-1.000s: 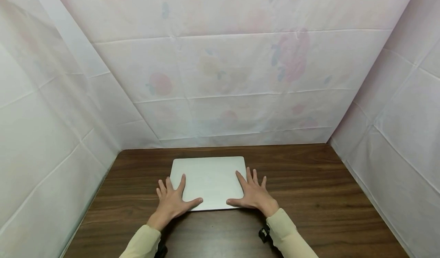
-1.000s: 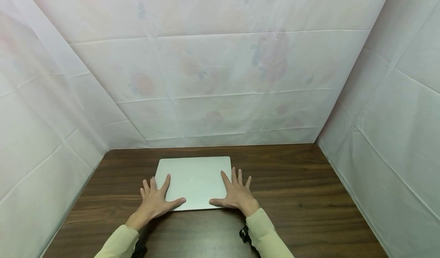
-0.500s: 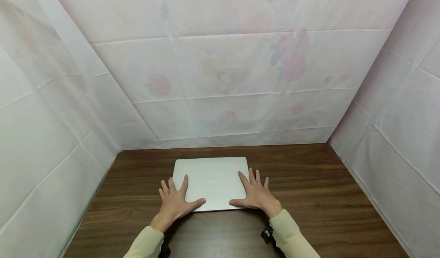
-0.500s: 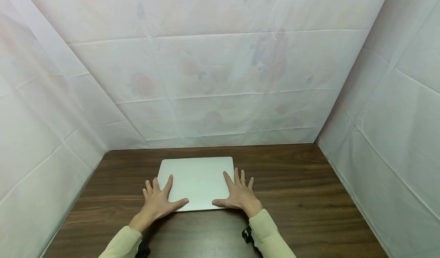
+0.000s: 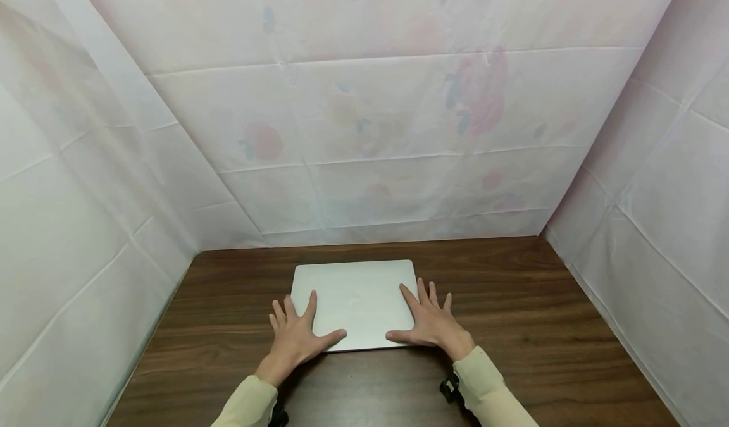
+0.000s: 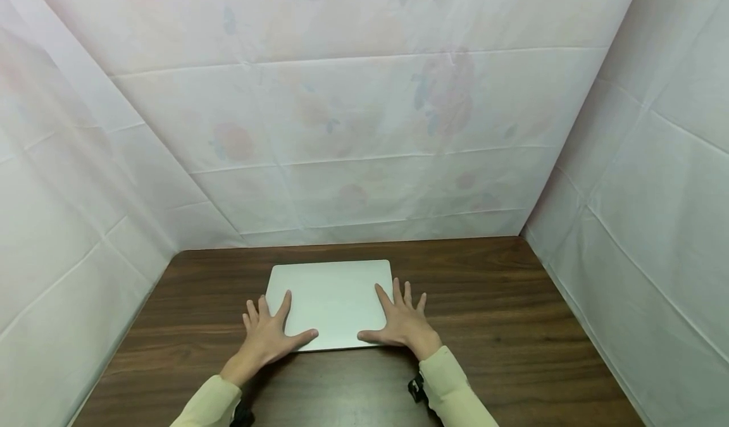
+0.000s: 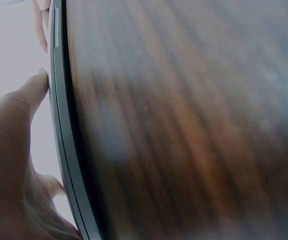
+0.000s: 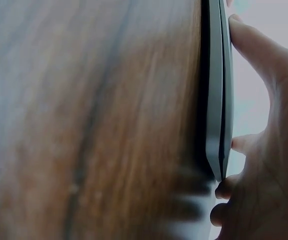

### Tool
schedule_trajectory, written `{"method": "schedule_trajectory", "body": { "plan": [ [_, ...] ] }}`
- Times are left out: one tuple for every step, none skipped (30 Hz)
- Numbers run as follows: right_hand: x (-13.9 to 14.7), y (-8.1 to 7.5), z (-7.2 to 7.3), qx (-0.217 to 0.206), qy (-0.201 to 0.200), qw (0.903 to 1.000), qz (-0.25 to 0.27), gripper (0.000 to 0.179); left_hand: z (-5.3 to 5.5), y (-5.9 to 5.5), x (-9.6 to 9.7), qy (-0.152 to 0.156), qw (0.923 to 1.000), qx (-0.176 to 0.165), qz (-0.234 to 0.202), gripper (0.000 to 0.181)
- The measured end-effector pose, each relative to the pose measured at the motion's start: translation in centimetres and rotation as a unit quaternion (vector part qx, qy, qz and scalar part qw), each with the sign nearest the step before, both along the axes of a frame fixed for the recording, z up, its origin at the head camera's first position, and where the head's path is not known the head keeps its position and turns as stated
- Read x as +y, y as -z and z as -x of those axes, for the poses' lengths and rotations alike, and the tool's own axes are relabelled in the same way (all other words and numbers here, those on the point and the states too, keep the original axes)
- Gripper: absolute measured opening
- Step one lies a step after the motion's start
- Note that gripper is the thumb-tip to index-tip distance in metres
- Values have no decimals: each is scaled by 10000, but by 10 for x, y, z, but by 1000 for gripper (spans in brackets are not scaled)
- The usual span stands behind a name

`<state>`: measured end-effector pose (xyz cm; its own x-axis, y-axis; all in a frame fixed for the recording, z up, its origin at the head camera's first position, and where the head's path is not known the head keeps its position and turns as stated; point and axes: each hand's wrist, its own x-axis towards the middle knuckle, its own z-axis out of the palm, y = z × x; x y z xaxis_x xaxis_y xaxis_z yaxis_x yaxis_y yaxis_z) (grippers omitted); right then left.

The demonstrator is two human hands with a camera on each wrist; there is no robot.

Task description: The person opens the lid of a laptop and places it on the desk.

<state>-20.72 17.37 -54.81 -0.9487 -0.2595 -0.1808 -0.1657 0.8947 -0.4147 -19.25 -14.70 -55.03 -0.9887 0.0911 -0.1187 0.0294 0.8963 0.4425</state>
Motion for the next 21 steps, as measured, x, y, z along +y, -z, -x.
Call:
{"method": "schedule_trajectory", "body": {
  "plan": [
    [1,0,0,14,-2,10000,0,117,0,0,1,1,10000,4,-4,125],
    [1,0,0,13,-2,10000,-17,118,0,1,1,4,10000,8,-6,125],
    [2,0,0,3,-3,10000,-44,118,0,1,2,7,10000,10,-6,125],
    [3,0,0,9,-7,10000,-54,118,0,1,3,13,10000,10,-11,125],
    [3,0,0,7,-6,10000,-46,118,0,1,3,18,10000,7,-15,125],
    [4,0,0,24,-9,10000,-26,118,0,1,4,20,10000,8,-17,125],
    [5,-1,-1,27,-7,10000,-1,118,0,1,5,21,10000,10,-25,125],
    [5,-1,-1,32,-5,10000,8,117,0,0,5,23,10000,8,-34,125],
    [6,-1,-1,32,0,10000,31,117,-1,0,6,25,10000,4,-39,125],
    [6,-1,-1,30,1,10000,46,117,-1,0,7,27,10000,4,-48,125],
    [7,-2,-1,12,9,10000,50,117,-1,0,7,27,10000,-4,-59,125],
    [8,-2,-1,-8,14,10000,36,116,-1,0,8,30,10000,-7,-63,125],
    [8,-2,-1,-19,19,10000,42,116,-1,-1,9,36,10000,-8,-69,125],
    [9,-2,-1,-29,23,10000,38,115,-1,-1,10,44,10000,-11,-79,125],
    [10,-2,-1,-33,28,10000,42,114,-1,-1,10,52,10000,-7,-83,125],
    [10,-3,-1,-40,29,10000,25,114,-1,-1,11,57,9999,-5,-88,125],
    [11,-3,-1,-41,32,10000,31,113,-1,-1,12,61,9999,-2,-90,125],
    [11,-3,0,-48,31,10000,7,112,-1,-1,13,66,9999,14,-78,125],
    [12,-3,0,-49,35,10000,11,112,-1,-1,14,67,9999,27,-79,125],
    [12,-3,0,-49,37,10000,-11,112,0,0,14,67,9999,37,-85,125],
    [13,-3,0,-44,43,10000,-11,112,0,0,15,67,9999,49,-80,125]
  ]
}}
